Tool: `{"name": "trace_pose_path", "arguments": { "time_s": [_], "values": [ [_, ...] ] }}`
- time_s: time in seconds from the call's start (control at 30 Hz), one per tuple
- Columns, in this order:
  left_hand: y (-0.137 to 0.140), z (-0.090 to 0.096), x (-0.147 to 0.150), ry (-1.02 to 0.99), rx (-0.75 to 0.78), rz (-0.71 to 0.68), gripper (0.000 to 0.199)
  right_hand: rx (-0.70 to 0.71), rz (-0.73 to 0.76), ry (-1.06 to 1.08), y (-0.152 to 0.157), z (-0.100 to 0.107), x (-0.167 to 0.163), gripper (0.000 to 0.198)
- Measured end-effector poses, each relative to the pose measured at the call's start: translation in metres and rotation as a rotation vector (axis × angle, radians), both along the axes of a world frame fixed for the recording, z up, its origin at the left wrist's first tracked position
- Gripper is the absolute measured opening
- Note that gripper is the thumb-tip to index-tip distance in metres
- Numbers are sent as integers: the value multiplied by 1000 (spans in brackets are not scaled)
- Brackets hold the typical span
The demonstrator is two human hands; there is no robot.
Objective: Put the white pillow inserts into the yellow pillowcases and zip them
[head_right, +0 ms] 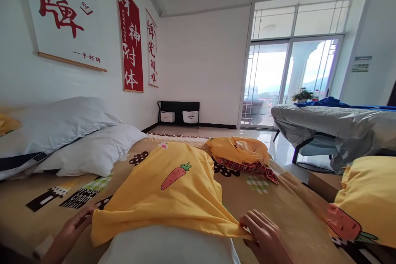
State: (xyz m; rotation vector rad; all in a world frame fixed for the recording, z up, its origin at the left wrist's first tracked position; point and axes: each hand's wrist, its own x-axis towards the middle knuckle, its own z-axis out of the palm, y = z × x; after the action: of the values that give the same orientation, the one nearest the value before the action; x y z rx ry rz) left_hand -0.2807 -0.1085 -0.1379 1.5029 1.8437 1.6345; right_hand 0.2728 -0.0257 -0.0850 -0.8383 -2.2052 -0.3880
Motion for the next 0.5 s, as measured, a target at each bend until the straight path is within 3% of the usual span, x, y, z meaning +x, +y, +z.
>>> {"name": "trace_pose_path", "arguments": {
  "time_s": [0.13, 0.23, 0.3, 0.4, 0.5],
  "values": [
    [-12, 1, 24, 328, 222, -86, 51, -82, 82, 48, -9, 10, 0, 8],
    [-13, 1, 54, 621, 182, -203, 55, -117, 144, 111, -21, 17, -7, 15],
    [-7, 1, 69, 757, 118, -206, 57, -148, 163, 159, -26, 22, -14, 14],
    [5, 7, 77, 761, 143, -133, 45, -187, 195, 150, -30, 33, -17, 16],
    [5, 22, 68, 673, 294, 9, 28, -145, 261, 77, -35, 41, -2, 18]
  ]
}}
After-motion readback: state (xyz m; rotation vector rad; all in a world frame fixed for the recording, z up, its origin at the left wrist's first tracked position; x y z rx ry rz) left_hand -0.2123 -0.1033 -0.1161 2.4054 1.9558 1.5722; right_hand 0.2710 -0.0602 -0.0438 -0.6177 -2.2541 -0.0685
